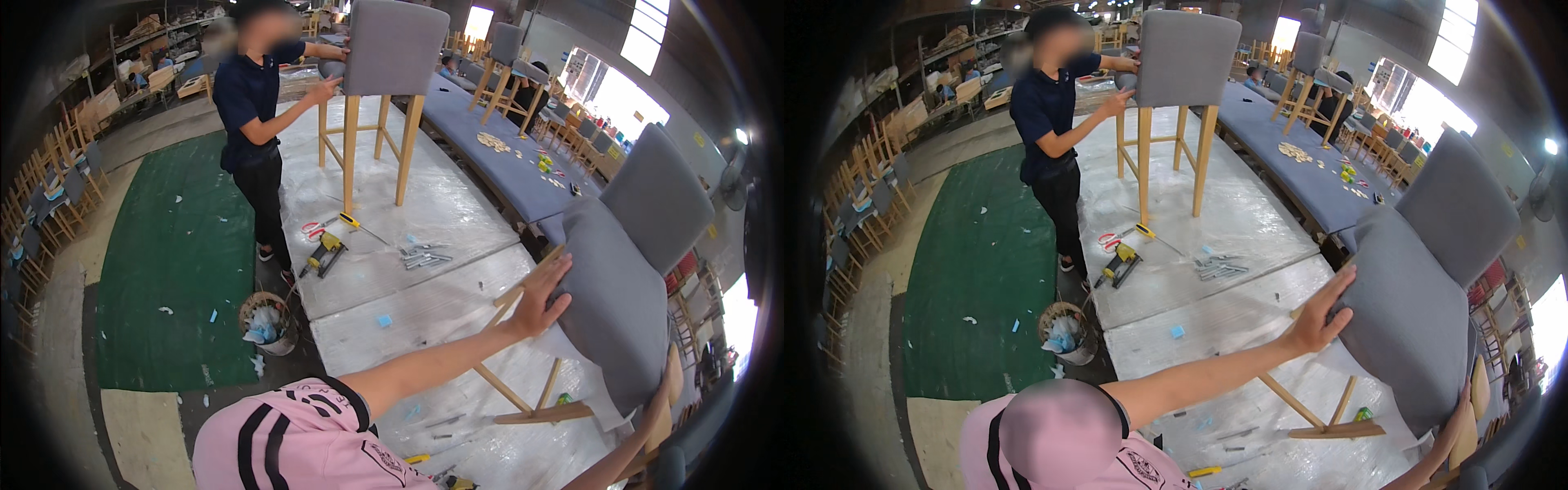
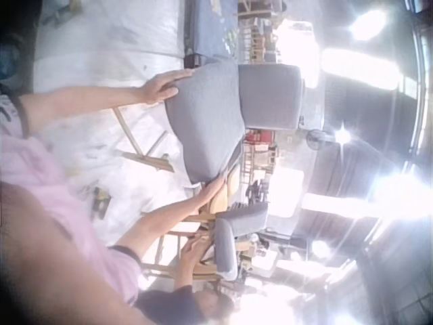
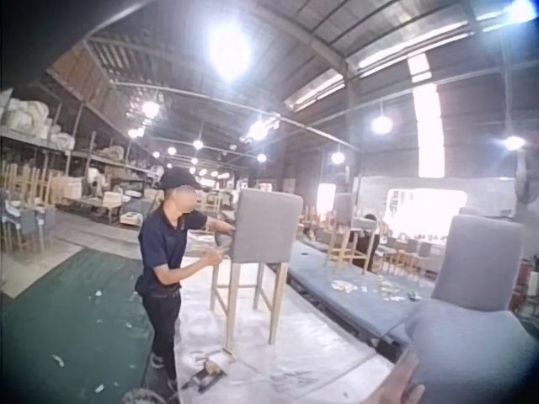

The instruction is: The person upholsters a wooden chair with gray fabric. They smooth and pull the fabric over the seat, staple it to the underside using a pneumatic staple gun, and trim excess fabric with scissors. The person repeats these steps on multiple chairs in a workshop setting.

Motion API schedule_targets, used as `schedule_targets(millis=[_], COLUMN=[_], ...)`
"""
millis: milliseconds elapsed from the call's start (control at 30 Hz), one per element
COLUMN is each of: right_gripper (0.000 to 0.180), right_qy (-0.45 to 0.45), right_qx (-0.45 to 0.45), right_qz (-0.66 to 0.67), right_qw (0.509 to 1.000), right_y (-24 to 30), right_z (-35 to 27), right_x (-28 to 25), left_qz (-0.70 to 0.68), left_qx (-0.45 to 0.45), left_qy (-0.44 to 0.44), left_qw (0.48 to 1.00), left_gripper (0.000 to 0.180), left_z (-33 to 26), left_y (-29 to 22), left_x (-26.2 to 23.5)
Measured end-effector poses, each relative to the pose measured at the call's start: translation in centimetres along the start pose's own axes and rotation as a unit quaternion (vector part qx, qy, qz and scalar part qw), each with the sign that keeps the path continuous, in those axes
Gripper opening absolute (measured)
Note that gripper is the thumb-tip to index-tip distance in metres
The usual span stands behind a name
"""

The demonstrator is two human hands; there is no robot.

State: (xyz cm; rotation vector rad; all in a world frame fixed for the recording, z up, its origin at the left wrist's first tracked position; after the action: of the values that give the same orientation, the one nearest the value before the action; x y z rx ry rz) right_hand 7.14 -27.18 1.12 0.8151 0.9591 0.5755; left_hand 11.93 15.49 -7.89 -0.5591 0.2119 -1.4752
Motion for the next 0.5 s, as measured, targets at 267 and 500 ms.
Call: schedule_targets(millis=[267,500], right_gripper=[0.057,0.121], right_qy=[-0.173,-0.024], right_qx=[-0.03,-0.112], right_qz=[0.051,-0.001], right_qw=[0.983,0.993], right_y=[-5.2,10.0], right_z=[-5.5,-12.4], right_x=[4.4,21.8], left_qz=[-0.666,0.059], left_qx=[-0.271,-0.204], left_qy=[-0.078,0.009], left_qw=[0.691,0.977], left_gripper=[0.028,0.056], left_z=[2.8,12.7], left_y=[14.7,26.2], left_x=[-1.2,-18.0])
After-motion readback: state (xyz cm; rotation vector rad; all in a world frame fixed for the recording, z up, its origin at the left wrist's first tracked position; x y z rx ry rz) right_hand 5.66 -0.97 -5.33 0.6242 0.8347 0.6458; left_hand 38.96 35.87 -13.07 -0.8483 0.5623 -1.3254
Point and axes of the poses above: each hand's wrist, its own z-axis towards the middle knuckle, its own x-axis out of the palm, y = z × x, the point moved 5 cm from there along z, towards the middle knuckle, and after that the axes turned 9 degrees about -z, right-handed, at the moved point
